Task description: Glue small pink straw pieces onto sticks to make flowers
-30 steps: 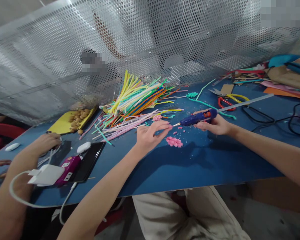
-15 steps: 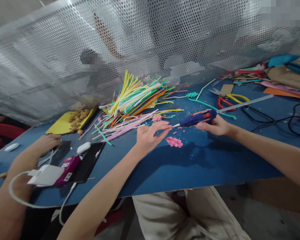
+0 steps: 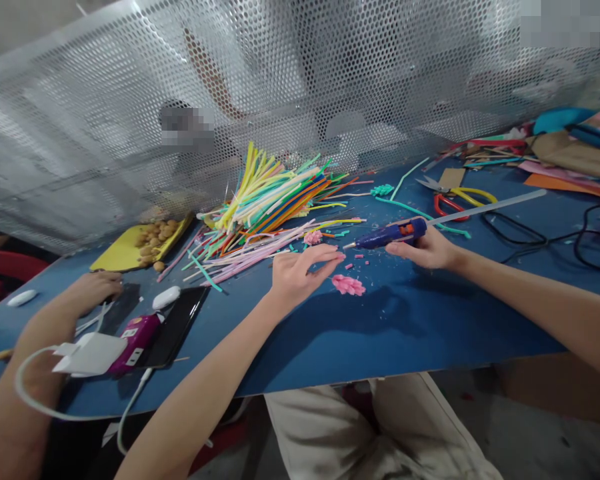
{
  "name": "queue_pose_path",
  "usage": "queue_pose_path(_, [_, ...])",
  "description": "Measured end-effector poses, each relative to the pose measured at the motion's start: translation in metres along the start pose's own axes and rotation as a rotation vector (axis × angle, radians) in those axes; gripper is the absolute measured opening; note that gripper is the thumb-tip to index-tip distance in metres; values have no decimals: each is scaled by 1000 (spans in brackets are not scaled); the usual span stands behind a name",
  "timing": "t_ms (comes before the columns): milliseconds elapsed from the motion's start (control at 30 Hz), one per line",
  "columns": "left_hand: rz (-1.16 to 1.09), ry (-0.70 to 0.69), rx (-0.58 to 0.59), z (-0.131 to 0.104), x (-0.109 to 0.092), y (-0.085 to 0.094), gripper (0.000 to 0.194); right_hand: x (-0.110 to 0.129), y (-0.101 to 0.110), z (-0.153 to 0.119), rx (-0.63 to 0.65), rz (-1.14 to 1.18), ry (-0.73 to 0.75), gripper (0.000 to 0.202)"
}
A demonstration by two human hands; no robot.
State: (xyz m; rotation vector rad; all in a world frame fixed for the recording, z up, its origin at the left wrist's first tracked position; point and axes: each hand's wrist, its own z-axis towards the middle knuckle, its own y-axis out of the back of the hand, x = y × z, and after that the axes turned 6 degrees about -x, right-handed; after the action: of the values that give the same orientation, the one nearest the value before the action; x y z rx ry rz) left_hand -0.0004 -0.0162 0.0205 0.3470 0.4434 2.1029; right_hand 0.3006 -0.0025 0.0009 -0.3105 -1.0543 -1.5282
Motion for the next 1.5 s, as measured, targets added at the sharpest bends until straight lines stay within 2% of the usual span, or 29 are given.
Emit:
queue_pose_path(167, [-75,4,50,0,0,0,26,-5,8,10,-205,-377,-106,37])
queue_pose_path(267, [-81,-12,53,1,0,1,25,-15,18,15,-236,-490,-175,37])
queue_pose_path(367, [-76,-27,44,2,-1,1,22,-28,24,17,-241,-602,-172,33])
queue_pose_path(400, [-69,-28,46,3,-1,2,21,-32,24,16,-233,-651,-158,37])
queue_pose_path(533, [-55,-14,76,2,-2,2,16,-41,23,14,-144,-776,-148,77])
queue_pose_path(600, [-84,-8,88,1,-3,2,16,-35,21,15,-146,-735,-70,72])
queue_pose_path(700, [-158,0,108,1,-6,1,19,-15,12,17,-161,-544,192,36])
queue_pose_path(767, [-190,-6,117,1,-8,1,19,1,3,17,-105,-385,350,19])
queue_pose_path(867, [-203,-28,113,1,-11,2,19,21,-12,13,-97,-206,451,11])
queue_pose_path(1033, [-243,-37,111,1,-12,0,19,36,-30,3,-97,-101,484,11])
queue_pose_path(1300, [-266,-66,34,-2,-12,-4,23,39,-36,1,-34,33,419,16])
queue_pose_path(1500, [-296,-85,32,-5,-11,-6,22,40,-42,1,-4,152,355,12])
